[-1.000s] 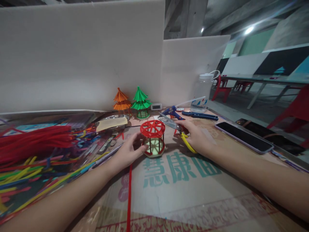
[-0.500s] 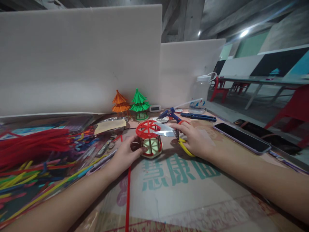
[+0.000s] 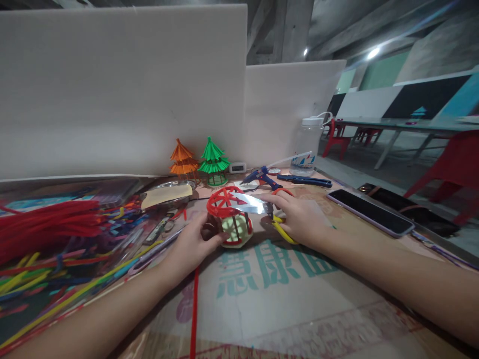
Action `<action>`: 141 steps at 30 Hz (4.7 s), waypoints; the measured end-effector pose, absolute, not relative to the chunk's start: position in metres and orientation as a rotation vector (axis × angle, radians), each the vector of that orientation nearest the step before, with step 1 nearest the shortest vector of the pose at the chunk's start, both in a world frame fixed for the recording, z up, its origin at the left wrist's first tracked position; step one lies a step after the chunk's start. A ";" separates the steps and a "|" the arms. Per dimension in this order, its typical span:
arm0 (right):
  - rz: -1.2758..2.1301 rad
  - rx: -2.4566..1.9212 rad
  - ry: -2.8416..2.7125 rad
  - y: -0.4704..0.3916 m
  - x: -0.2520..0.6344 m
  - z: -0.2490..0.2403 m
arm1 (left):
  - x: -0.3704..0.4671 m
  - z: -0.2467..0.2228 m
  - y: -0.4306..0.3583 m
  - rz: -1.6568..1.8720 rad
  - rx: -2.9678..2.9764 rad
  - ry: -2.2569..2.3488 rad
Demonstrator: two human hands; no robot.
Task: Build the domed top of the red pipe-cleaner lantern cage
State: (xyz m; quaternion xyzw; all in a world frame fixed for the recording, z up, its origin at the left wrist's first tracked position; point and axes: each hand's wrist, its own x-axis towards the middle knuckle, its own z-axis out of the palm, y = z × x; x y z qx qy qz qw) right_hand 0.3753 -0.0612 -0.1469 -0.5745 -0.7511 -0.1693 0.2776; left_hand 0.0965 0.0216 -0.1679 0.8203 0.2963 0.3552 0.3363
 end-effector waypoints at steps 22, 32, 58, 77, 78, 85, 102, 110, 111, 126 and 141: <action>-0.359 -1.610 -1.978 -0.063 0.366 -0.137 | 0.096 -0.169 0.017 1.049 2.367 0.762; -0.498 -1.498 -2.023 -0.062 0.373 -0.150 | 0.091 -0.175 0.023 1.043 2.560 0.726; -0.609 -1.263 -2.139 -0.060 0.386 -0.136 | 0.093 -0.172 0.017 0.995 2.568 0.772; -0.481 -1.428 -2.120 -0.069 0.366 -0.133 | 0.092 -0.174 0.020 1.051 2.496 0.727; -0.508 -1.401 -2.140 -0.070 0.365 -0.133 | 0.092 -0.173 0.020 1.051 2.491 0.739; -0.570 -1.442 -2.160 -0.072 0.361 -0.135 | 0.094 -0.171 0.019 1.055 2.490 0.797; -0.430 -1.573 -2.040 -0.067 0.370 -0.142 | 0.095 -0.171 0.010 1.000 2.562 0.827; -0.561 -1.400 -2.117 -0.061 0.382 -0.140 | 0.094 -0.172 0.011 0.990 2.567 0.848; -0.569 -1.374 -2.133 -0.061 0.383 -0.138 | 0.094 -0.172 0.011 0.993 2.565 0.847; -0.154 -1.724 -1.772 -0.035 0.393 -0.146 | 0.091 -0.174 0.023 1.030 2.350 0.823; -0.335 -1.378 -2.046 -0.044 0.390 -0.126 | 0.098 -0.168 0.018 0.853 2.381 0.752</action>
